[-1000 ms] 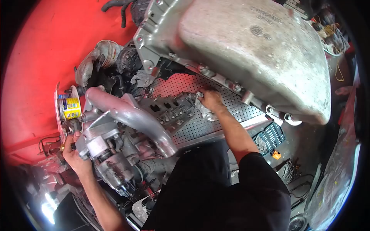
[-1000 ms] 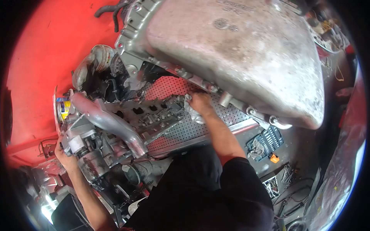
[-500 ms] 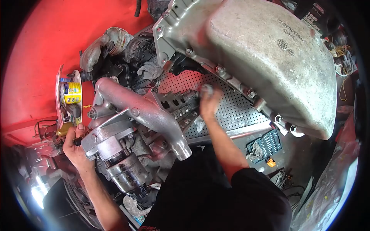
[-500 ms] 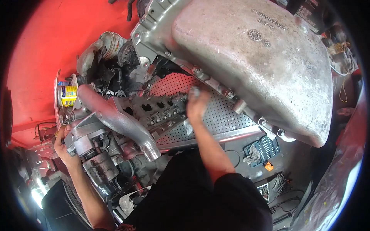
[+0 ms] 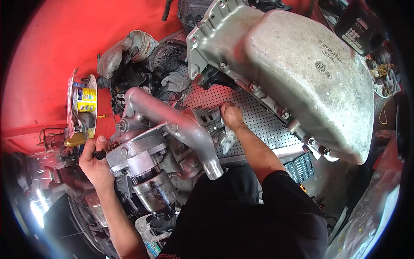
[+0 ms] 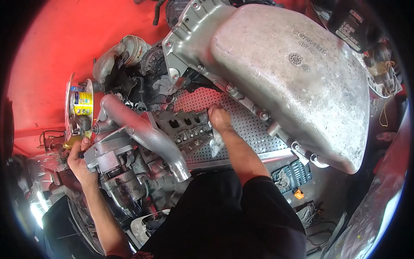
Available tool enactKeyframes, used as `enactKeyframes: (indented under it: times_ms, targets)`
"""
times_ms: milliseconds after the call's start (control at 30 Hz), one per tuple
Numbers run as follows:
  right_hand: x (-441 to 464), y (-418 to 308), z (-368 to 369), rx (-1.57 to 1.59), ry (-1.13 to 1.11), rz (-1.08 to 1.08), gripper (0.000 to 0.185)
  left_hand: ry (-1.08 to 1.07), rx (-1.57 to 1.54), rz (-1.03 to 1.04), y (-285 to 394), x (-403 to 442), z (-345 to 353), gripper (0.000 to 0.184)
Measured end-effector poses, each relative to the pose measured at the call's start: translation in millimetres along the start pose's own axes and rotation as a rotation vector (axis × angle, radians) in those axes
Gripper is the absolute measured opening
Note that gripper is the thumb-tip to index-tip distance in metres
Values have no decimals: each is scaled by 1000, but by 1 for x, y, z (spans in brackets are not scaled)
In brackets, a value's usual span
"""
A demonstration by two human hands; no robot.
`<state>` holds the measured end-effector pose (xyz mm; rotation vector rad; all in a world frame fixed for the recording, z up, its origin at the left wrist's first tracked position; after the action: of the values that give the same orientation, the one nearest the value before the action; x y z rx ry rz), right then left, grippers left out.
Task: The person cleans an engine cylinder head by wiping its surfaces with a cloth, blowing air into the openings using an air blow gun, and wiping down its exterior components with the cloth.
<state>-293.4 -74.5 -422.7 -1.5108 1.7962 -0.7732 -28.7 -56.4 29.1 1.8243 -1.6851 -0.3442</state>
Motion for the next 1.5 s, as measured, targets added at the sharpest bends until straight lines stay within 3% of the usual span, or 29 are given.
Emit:
enactKeyframes:
  times_ms: [100, 167, 267, 333, 400, 433, 500, 567, 633, 667, 767, 833, 900, 933, 1033, 1067, 1167, 1200, 1300, 1433, 1500]
  targets:
    - [29, 43, 25, 61, -36, 152, 30, -3, -11, -15, -2, -1, -1, 35]
    - [58, 71, 77, -148, -435, -139, 30, -2, -25, -19, 0, -3, 0, 35]
    - [57, 79, 83, -54, -413, -59, 32, 41, 18, 12, 10, -11, -1, 34]
    - [1, 11, 11, -98, -61, -4, 33, 37, -11, -45, 8, -14, -2, 34]
    - [-49, -14, -10, -64, 453, -405, 40, 20, -66, -60, 0, -14, -3, 34]
    - [-54, -26, -28, -65, 447, -408, 40, 22, -66, -66, 1, -15, -3, 34]
    - [-67, -19, -30, -179, -100, -170, 41, 9, -27, -101, 6, -11, -1, 33]
    - [-82, 4, -32, -335, -205, -202, 46, 5, -34, -85, 6, -10, 0, 33]
    - [-124, 34, -15, -591, -733, -196, 57, -5, -31, -83, 5, -13, -1, 34]
    - [-141, 39, -30, -598, -730, -187, 57, -2, -58, -86, 6, -15, 0, 34]
    - [-182, 23, -82, -232, -712, 60, 65, 37, -42, -76, 7, -16, -1, 35]
    - [-175, -4, -151, -11, 263, 97, 69, 56, 8, -55, 7, -18, -2, 35]
    - [-159, -10, -117, -265, 341, -46, 70, 36, 4, -22, 5, -18, -4, 35]
    - [-149, 13, -78, -409, 113, 5, 70, 35, 9, -14, 5, -16, -5, 35]
    - [-125, 27, -37, -589, 67, -106, 62, 12, 6, -16, 3, -16, -4, 35]
    - [-117, 30, -34, -578, 65, -105, 62, 3, -14, -57, 3, -16, -3, 36]
    - [-107, 8, -28, -356, -293, -229, 48, -14, -23, -104, -1, -17, -4, 36]
    - [-106, 2, -28, -408, -204, -338, 46, -2, -28, -98, -1, -17, -4, 35]
    - [-98, 0, -17, -430, -131, -403, 44, 32, -57, -113, 6, -20, -1, 33]
    - [-84, 4, -13, -365, -72, -303, 35, 102, -26, -184, 1, -21, -5, 32]
    - [-82, 7, -4, -343, -1, -273, 30, 63, -18, -108, 1, -21, -5, 33]
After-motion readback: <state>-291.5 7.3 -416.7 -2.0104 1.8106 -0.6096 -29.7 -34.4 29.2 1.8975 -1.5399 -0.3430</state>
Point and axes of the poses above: each hand's wrist, its own x-axis towards the middle knuckle, its own z-axis out of the palm, y = z × x, the point moved 8 cm from there along x, towards the middle knuckle, and after that the axes turned 12 degrees about -z, right-handed, at the moved point
